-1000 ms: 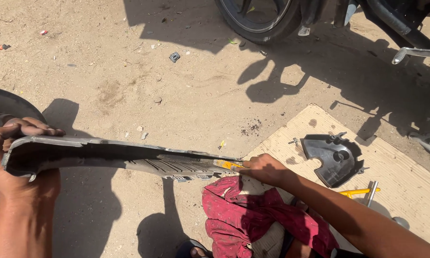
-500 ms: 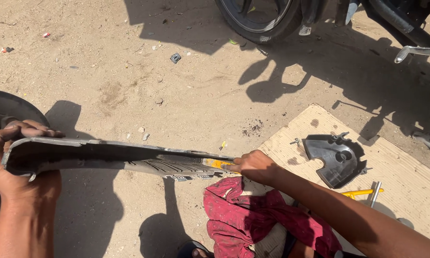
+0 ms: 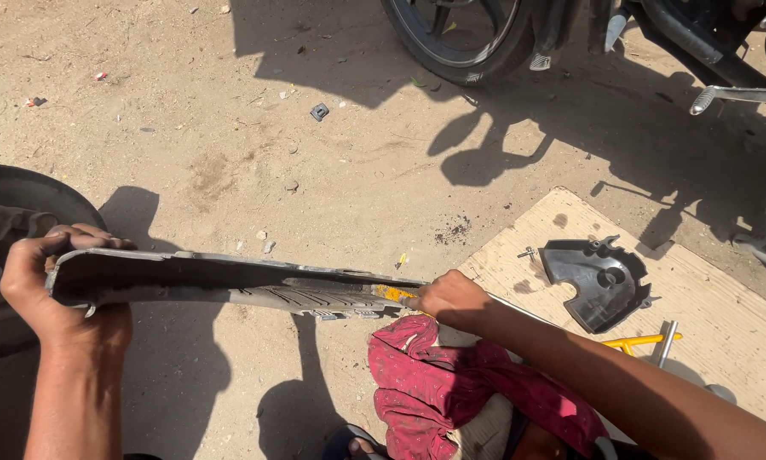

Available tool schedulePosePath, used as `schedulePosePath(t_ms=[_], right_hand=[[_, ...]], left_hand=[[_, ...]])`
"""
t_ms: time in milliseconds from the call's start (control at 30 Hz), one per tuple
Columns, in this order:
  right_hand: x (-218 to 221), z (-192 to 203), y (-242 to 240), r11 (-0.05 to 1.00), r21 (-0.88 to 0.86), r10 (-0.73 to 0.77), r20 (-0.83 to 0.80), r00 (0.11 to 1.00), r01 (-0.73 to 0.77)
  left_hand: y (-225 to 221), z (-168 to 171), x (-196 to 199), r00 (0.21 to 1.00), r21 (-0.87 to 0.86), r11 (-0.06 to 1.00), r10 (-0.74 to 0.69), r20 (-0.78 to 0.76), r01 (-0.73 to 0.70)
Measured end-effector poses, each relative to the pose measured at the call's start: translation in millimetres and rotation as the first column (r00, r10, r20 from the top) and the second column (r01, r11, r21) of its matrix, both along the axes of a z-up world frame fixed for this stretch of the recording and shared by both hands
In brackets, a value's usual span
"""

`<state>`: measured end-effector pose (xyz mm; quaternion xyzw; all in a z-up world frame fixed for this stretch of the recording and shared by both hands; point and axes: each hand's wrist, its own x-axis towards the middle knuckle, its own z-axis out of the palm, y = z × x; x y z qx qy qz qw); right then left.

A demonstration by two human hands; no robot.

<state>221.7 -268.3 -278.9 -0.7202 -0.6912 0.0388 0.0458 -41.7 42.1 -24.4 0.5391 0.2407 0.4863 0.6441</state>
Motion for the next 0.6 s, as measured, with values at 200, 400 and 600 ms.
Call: schedulePosePath(t_ms=[200, 400, 600], right_hand=[[38, -5, -21, 0.984, -0.171, -0.055, -0.055, 0.997, 0.045], [90, 31, -35, 0.883, -0.377, -0.457, -0.559, 0.692, 0.279], [136, 34, -67, 0.731, -0.478, -0.606, -0.783, 0.142, 0.487]], left_hand=[[-1, 2, 9, 1.0, -0.041, 0.999, 0.017, 0.024, -0.016], [4, 3, 10, 1.0, 0.017, 1.0, -0.019, -0.021, 0.019], [25, -13, 2, 0.998, 0.036, 0.999, -0.035, -0.053, 0.036]])
